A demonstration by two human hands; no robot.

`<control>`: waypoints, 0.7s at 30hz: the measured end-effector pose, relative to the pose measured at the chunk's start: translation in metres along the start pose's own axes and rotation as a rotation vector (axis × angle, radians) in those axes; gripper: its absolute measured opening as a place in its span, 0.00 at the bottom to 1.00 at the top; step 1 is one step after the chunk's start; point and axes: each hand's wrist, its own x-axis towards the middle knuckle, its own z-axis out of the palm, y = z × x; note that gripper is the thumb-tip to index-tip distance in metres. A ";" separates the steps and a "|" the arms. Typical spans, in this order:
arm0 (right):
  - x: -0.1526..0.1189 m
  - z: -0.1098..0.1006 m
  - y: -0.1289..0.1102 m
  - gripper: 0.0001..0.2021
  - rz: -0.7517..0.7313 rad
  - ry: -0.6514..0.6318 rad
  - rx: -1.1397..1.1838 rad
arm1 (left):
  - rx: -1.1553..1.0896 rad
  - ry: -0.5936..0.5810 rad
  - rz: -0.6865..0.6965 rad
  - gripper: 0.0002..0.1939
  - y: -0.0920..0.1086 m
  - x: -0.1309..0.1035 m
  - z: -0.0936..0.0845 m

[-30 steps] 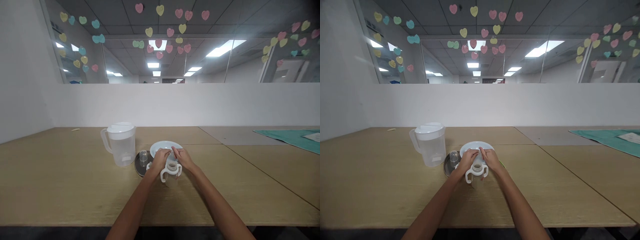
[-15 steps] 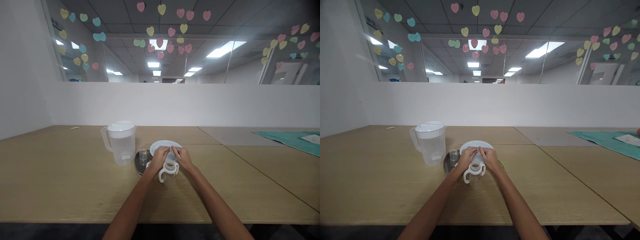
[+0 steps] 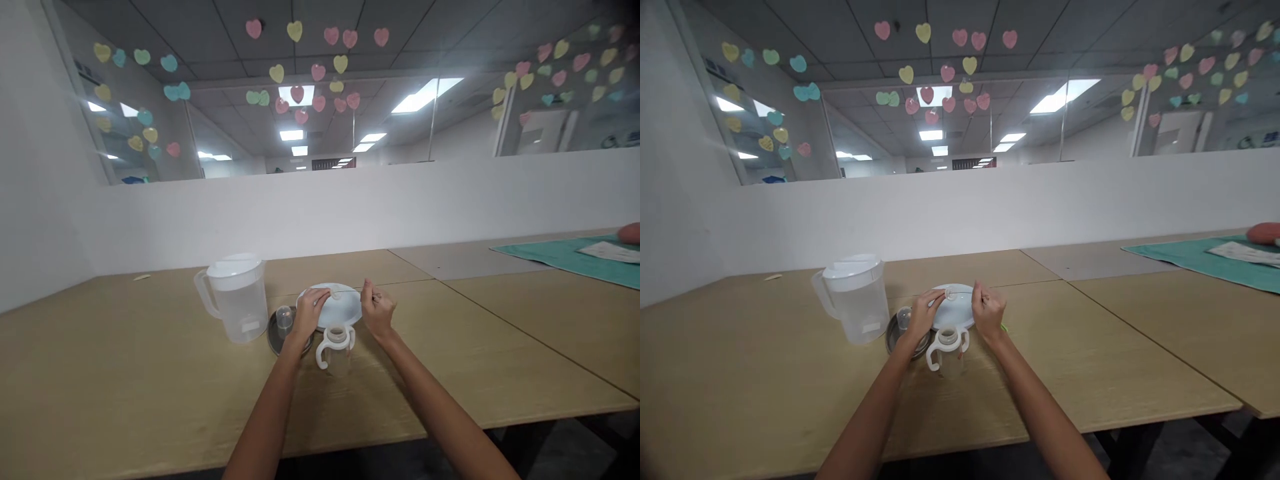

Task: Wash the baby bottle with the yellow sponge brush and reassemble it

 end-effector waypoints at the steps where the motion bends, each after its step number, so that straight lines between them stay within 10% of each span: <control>1: 0.002 0.000 0.002 0.27 0.035 0.030 0.001 | -0.002 0.007 -0.008 0.13 0.000 0.001 0.000; 14: 0.020 0.006 0.047 0.29 0.540 0.312 0.072 | 0.187 0.013 -0.006 0.12 -0.004 0.001 -0.001; 21: -0.001 0.018 0.073 0.31 0.366 0.153 -0.156 | 0.339 0.004 -0.108 0.10 -0.011 -0.001 0.002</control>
